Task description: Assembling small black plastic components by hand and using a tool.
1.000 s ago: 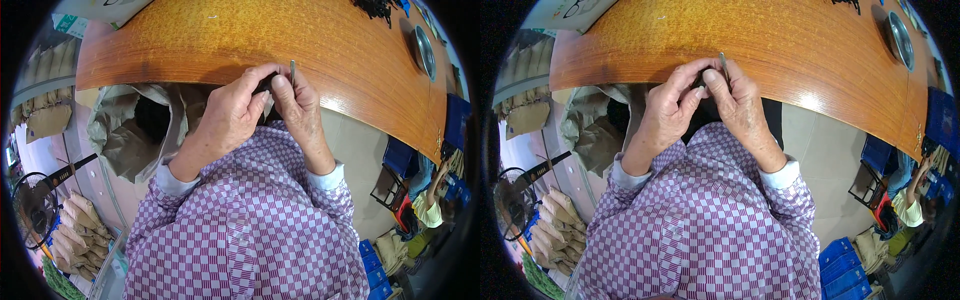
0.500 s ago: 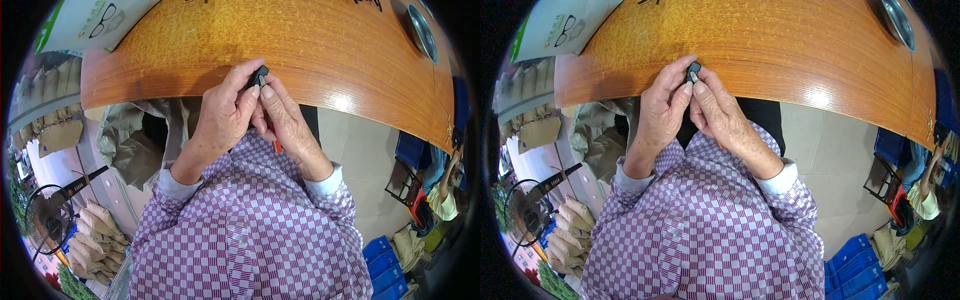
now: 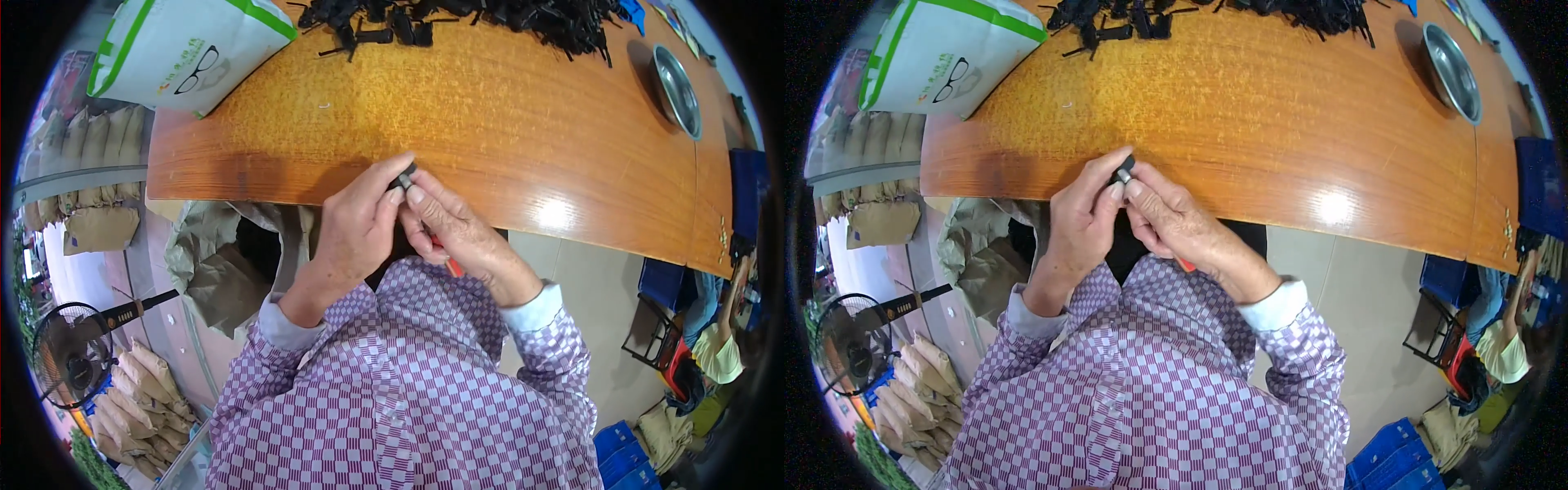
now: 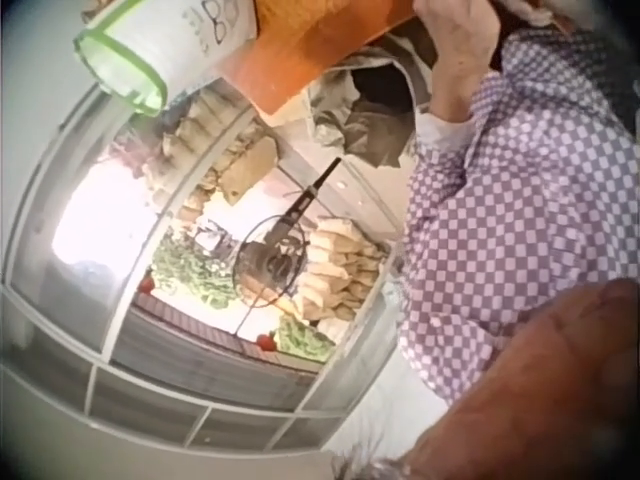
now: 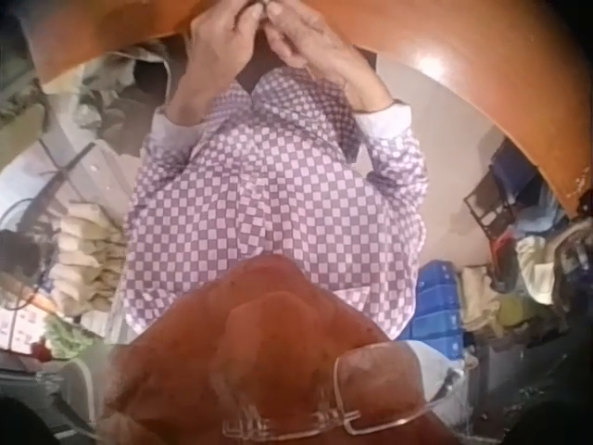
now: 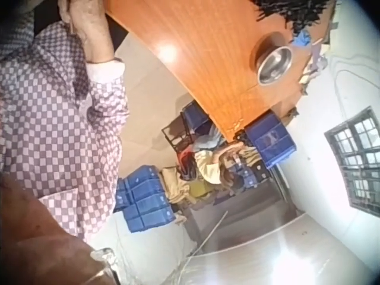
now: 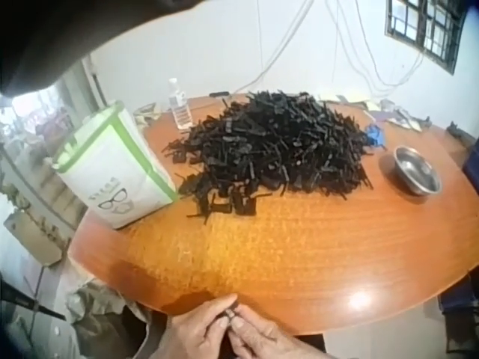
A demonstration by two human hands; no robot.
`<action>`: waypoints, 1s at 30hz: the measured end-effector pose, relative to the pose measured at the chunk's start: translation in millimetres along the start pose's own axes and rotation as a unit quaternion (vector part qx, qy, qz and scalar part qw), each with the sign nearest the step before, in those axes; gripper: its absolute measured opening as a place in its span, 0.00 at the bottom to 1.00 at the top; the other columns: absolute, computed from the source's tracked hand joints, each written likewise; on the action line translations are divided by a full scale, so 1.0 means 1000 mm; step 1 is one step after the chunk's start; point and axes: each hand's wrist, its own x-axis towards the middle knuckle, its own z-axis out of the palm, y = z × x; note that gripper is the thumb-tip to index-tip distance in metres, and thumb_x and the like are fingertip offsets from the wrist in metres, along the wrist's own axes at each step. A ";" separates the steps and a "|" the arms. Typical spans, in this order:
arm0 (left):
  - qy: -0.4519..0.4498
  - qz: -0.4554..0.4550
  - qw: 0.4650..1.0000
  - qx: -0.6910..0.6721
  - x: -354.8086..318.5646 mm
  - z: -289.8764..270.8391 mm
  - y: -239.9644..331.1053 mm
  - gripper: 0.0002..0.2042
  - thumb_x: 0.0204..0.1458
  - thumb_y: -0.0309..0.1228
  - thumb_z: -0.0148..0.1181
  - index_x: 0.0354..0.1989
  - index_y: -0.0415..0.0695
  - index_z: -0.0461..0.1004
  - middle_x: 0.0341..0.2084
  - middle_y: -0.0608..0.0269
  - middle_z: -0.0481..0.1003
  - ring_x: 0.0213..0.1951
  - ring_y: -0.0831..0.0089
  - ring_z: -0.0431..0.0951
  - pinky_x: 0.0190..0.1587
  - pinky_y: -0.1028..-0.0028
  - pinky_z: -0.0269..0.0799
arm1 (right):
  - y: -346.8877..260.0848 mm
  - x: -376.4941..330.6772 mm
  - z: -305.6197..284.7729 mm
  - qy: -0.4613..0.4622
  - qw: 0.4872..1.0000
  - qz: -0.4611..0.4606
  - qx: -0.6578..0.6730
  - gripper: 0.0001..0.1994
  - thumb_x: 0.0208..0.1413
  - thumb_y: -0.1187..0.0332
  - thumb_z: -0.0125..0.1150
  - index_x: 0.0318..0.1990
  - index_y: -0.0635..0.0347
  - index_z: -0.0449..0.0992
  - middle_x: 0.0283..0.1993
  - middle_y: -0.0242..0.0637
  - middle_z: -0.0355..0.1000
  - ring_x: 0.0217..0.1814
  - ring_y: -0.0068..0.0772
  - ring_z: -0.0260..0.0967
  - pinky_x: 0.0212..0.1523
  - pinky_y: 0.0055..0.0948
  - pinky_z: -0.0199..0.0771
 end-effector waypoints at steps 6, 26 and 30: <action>0.118 -0.159 0.980 -0.013 -0.047 -0.089 -0.030 0.15 0.56 0.20 0.48 0.53 0.40 0.67 0.38 0.56 0.76 0.36 0.73 0.77 0.38 0.76 0.74 | -0.035 0.064 -0.049 0.108 0.790 -0.257 -0.546 0.21 0.60 0.56 0.52 0.54 0.61 0.66 0.30 0.37 0.71 0.27 0.32 0.69 0.26 0.31 0.69; 0.151 -0.123 0.965 0.174 -0.072 -0.131 -0.047 0.15 0.50 0.18 0.55 0.48 0.38 0.70 0.42 0.57 0.72 0.39 0.72 0.75 0.38 0.76 0.71 | -0.112 0.136 -0.109 0.117 0.615 -0.314 -0.714 0.10 0.56 0.65 0.57 0.43 0.56 0.72 0.31 0.36 0.71 0.23 0.32 0.70 0.21 0.29 0.69; 0.054 -0.153 0.986 -0.044 -0.015 -0.076 -0.016 0.28 0.46 0.20 0.60 0.59 0.42 0.60 0.47 0.55 0.70 0.36 0.71 0.76 0.33 0.75 0.73 | -0.097 0.094 -0.075 0.179 0.908 -0.054 -0.374 0.10 0.55 0.62 0.61 0.39 0.56 0.73 0.24 0.29 0.68 0.17 0.17 0.62 0.14 0.18 0.59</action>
